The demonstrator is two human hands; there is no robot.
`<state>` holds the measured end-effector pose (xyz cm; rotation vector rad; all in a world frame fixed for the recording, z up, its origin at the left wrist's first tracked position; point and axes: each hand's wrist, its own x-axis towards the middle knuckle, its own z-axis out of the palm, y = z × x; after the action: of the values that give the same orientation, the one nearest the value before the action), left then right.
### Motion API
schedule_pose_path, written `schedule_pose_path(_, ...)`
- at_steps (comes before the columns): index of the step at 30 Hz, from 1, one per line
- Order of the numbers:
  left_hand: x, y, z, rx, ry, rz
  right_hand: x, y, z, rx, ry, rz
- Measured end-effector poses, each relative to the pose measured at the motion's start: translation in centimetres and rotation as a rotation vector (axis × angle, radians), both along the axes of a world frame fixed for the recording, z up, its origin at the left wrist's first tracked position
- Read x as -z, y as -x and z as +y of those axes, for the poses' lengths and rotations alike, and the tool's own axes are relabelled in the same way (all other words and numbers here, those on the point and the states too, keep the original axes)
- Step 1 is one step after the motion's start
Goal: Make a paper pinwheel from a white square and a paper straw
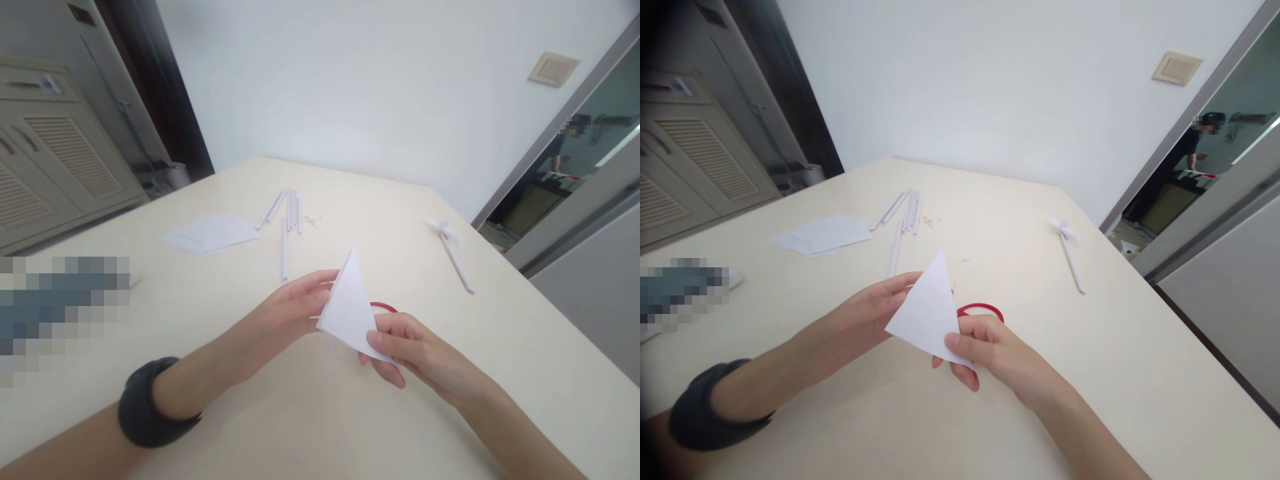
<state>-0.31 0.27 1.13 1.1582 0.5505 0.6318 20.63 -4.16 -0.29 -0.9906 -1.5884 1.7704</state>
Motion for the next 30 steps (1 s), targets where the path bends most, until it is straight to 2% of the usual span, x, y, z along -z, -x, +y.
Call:
schedule_pose_path(3,0.2,-0.2,-0.3,0.06,0.04,-0.061,0.0,0.0,0.0,-0.051,0.014,0.043)
schedule_pose_path(10,0.8,-0.5,-0.9,-0.052,0.092,0.008,-0.1,0.5,-0.2,-0.113,0.036,0.018)
schedule_pose_path(16,0.5,-0.2,-0.6,-0.118,0.095,0.147,-0.3,1.2,-0.6,-0.141,-0.078,-0.109)
schedule_pose_path(18,0.8,-0.1,-0.5,-0.103,0.065,0.172,-0.2,1.5,-0.6,-0.105,-0.157,-0.112)
schedule_pose_path(20,1.3,0.1,-0.4,-0.15,0.015,0.211,0.0,1.6,-0.6,-0.003,-0.195,-0.152)
schedule_pose_path(23,1.9,0.3,-0.2,-0.228,-0.018,0.258,0.2,1.8,-0.6,0.149,-0.158,-0.214)
schedule_pose_path(30,1.1,0.3,-0.4,-0.208,-0.019,0.306,-0.4,1.7,-0.5,0.266,-0.022,-0.099)
